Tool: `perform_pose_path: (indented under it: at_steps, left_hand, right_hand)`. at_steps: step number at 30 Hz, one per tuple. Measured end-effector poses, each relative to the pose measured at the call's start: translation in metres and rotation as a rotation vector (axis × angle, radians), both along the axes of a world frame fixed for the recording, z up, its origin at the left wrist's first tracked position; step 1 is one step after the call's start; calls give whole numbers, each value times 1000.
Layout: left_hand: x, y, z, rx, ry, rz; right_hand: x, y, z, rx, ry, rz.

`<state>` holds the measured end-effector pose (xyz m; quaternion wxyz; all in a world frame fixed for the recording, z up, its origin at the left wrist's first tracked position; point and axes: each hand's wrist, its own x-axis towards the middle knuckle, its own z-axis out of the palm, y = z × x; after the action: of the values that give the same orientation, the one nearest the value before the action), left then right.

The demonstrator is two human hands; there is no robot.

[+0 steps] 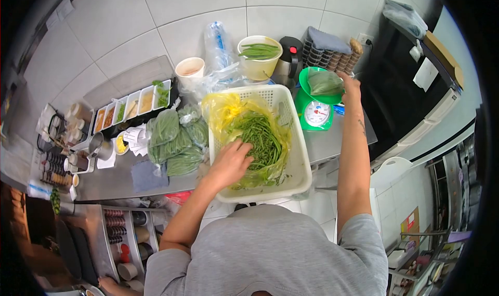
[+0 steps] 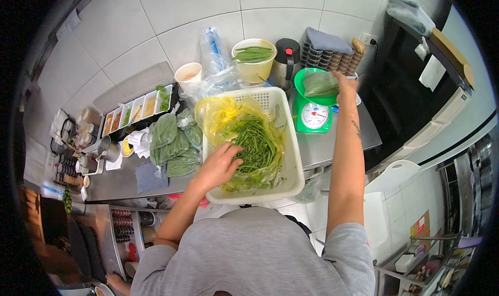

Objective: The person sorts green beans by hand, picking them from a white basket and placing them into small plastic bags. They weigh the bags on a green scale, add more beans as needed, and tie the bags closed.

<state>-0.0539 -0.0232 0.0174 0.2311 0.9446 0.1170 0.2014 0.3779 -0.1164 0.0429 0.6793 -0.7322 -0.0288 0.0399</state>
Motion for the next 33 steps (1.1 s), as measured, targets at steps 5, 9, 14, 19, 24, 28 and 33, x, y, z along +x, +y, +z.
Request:
perform_pose_path:
  at_steps: [5,9,14,19,24,28,33]
  left_hand:
    - [-24,12,-6,-2,35,91]
    - [-37,16,-2,-3,-2,131]
    - [-47,16,3,-12,15,158]
    - [-53,16,7,-13,18,179]
    - [-57,18,12,18,4,205]
    - [-59,20,5,30,-31,201]
    - [-49,19,7,-186,-165,139]
  right_hand:
    - [-6,-15,23,-551,-786,24]
    - [-13,-18,30,-715,-967,394]
    - [-7,-17,34,-826,-926,623]
    - [-10,-19,41,-944,-915,705]
    - [-17,-20,43,-1010,-905,807]
    - [-3,-14,29,-795,-923,869]
    - [-12,-20,32,-494,-847,708]
